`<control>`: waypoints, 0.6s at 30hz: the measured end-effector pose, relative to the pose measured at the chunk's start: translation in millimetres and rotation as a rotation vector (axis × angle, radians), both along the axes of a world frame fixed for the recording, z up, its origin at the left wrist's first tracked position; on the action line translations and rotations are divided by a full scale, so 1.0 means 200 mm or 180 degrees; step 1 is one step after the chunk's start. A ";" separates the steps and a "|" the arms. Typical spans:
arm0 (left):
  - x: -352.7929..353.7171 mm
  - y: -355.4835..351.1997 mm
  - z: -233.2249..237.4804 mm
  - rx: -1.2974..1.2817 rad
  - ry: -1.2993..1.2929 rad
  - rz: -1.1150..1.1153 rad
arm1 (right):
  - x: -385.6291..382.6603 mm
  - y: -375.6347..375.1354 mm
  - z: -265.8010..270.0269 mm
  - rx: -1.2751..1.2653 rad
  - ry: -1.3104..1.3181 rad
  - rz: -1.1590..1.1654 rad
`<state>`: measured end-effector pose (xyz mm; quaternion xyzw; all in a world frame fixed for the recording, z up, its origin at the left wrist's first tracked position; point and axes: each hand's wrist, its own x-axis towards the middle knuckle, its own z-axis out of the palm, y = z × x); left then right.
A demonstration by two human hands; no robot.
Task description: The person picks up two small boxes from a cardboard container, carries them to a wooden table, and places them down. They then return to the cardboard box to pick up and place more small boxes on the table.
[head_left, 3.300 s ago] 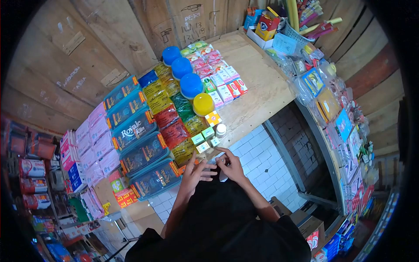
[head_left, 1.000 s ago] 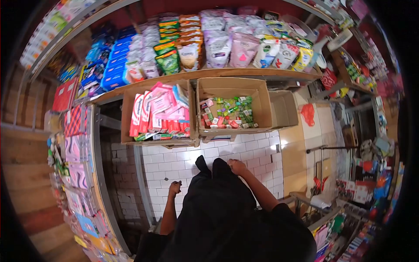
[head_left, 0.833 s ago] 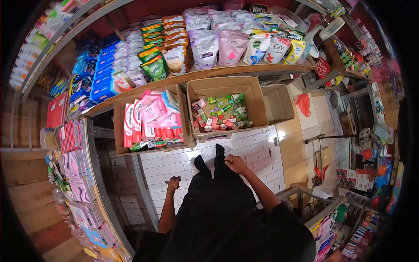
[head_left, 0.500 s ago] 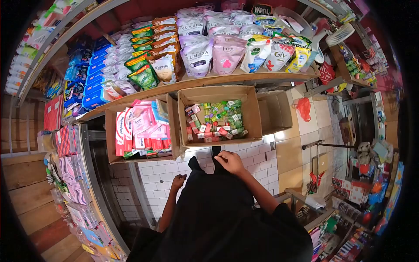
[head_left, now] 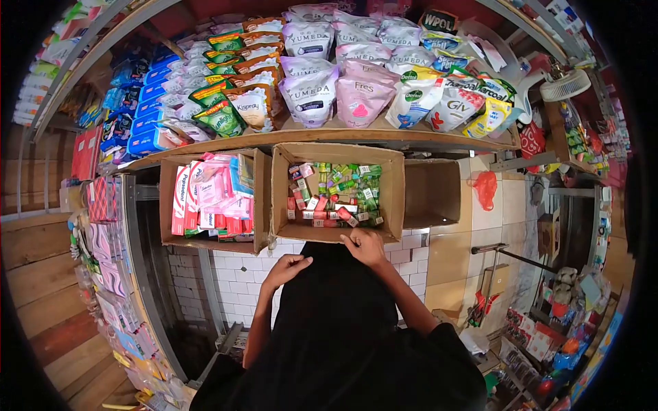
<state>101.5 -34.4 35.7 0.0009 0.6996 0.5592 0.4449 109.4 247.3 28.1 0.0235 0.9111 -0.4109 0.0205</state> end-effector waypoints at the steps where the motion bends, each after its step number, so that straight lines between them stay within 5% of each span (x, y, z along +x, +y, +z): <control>1: -0.05 0.03 0.06 0.0059 -0.0052 0.0002 | -0.01 0.00 -0.01 0.0022 -0.0108 0.0033; 7: -0.34 0.16 0.12 0.0408 0.0808 0.0595 | -0.08 -0.02 -0.07 0.0213 -0.0699 0.0086; 11: -0.51 0.19 0.16 -0.0891 0.1524 0.0627 | -0.18 -0.02 -0.10 0.0269 -0.1161 0.0278; 14: -0.64 0.19 -0.04 -0.1061 0.3443 0.0792 | -0.26 -0.05 -0.26 0.0216 -0.0931 0.0483; 18: -0.76 0.16 -0.13 -0.1903 0.3641 0.0170 | -0.46 -0.12 -0.39 -0.0004 -0.1436 0.0742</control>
